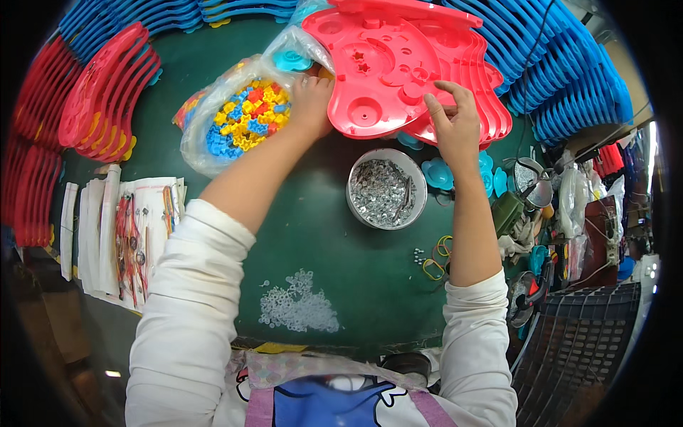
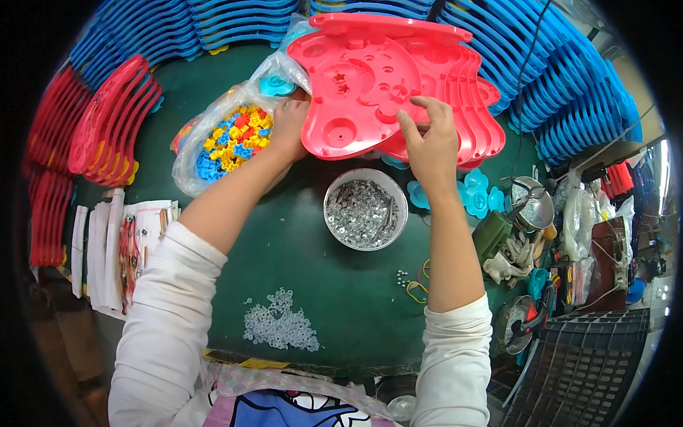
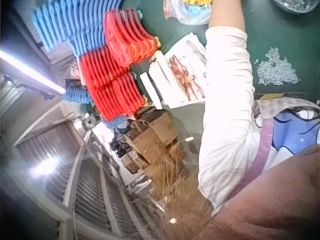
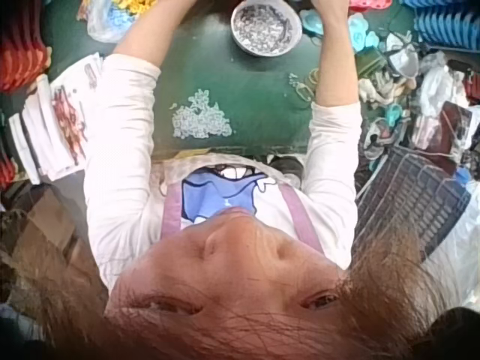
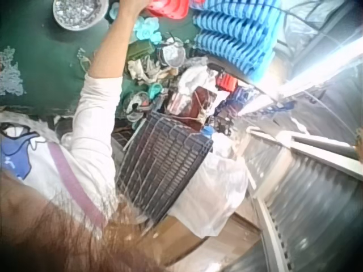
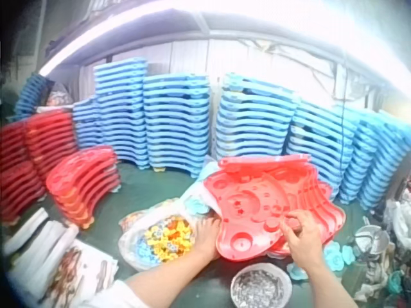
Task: The person assembles small decorative keychains by placing star-shaped plastic pieces into a red tray, threading wires through them, and using a green handheld tool to secure metal fasteners. They repeat this process for multiple units, handling colorful plastic stars, wires, and metal components.
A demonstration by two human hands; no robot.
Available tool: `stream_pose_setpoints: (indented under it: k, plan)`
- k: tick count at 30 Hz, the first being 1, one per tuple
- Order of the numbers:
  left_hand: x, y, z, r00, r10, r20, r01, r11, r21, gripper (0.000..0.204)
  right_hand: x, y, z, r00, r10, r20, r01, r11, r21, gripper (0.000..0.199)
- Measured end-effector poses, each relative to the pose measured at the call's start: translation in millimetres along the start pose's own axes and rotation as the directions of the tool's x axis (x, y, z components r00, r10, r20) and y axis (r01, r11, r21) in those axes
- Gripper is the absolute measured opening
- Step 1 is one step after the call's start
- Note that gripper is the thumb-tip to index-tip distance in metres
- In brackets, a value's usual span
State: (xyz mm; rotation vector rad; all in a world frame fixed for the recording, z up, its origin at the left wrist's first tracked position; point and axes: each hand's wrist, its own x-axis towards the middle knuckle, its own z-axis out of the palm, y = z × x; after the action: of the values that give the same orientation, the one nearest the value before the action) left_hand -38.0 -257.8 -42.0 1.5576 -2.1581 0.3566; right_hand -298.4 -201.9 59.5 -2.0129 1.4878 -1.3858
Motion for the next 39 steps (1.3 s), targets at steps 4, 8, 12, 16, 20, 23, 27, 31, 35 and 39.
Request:
stream_pose_setpoints:
  k: [4, 8, 12, 16, 20, 23, 27, 31, 35, 39]
  plan:
    - [-26.3, -21.0, -35.9, 0.987, 0.085, -0.134, -0.128, 0.926, -0.355, 0.026, -4.5, 4.2, -0.4, 0.998, -0.029, -0.054, 0.032, 0.998, 0.054, 0.039]
    - [-83.5, -37.9, -83.3, 0.984, 0.098, -0.148, -0.141, 0.936, -0.321, 0.035, -11.0, 1.7, 8.7, 0.946, -0.306, -0.103, 0.256, 0.905, -0.341, 0.039]
    - [-129.6, -69.6, -109.1, 0.982, 0.18, 0.065, -0.177, 0.983, -0.046, 0.038, -21.0, -39.7, 51.7, 0.85, -0.525, -0.045, 0.463, 0.784, -0.413, 0.032]
    - [-150.5, -61.4, -146.7, 0.987, 0.158, 0.003, -0.158, 0.987, -0.019, 0.037, -1.0, -59.4, 116.7, 0.797, -0.567, 0.208, 0.604, 0.735, -0.31, 0.021]
    - [-212.4, -34.2, -211.6, 0.989, 0.145, -0.032, -0.146, 0.988, -0.041, 0.032, 55.3, -64.5, 201.0, 0.797, -0.509, 0.324, 0.602, 0.628, -0.493, 0.014]
    - [-281.2, -20.4, -225.2, 0.97, 0.224, 0.098, -0.213, 0.971, -0.112, 0.018, 87.8, -49.1, 228.1, 0.848, -0.423, 0.319, 0.524, 0.581, -0.622, 0.014]
    - [-342.0, 0.5, -241.6, 0.93, 0.143, 0.338, -0.044, 0.958, -0.285, 0.04, 101.5, -34.1, 243.8, 0.874, -0.322, 0.365, 0.486, 0.611, -0.625, 0.019]
    - [-356.5, 6.0, -249.0, 0.931, 0.092, 0.354, 0.012, 0.96, -0.281, 0.055, 84.4, -67.3, 218.1, 0.847, -0.217, 0.486, 0.454, 0.769, -0.449, 0.019]
    - [-361.1, 3.7, -251.0, 0.961, 0.044, 0.274, 0.008, 0.983, -0.185, 0.052, 10.4, -117.4, 124.6, 0.776, -0.224, 0.589, 0.133, 0.972, 0.194, 0.018]
    - [-346.2, 11.8, -251.4, 0.992, 0.07, 0.105, -0.042, 0.967, -0.251, 0.039, -131.6, -102.1, 24.1, 0.553, -0.468, 0.69, 0.486, 0.853, 0.189, 0.018]
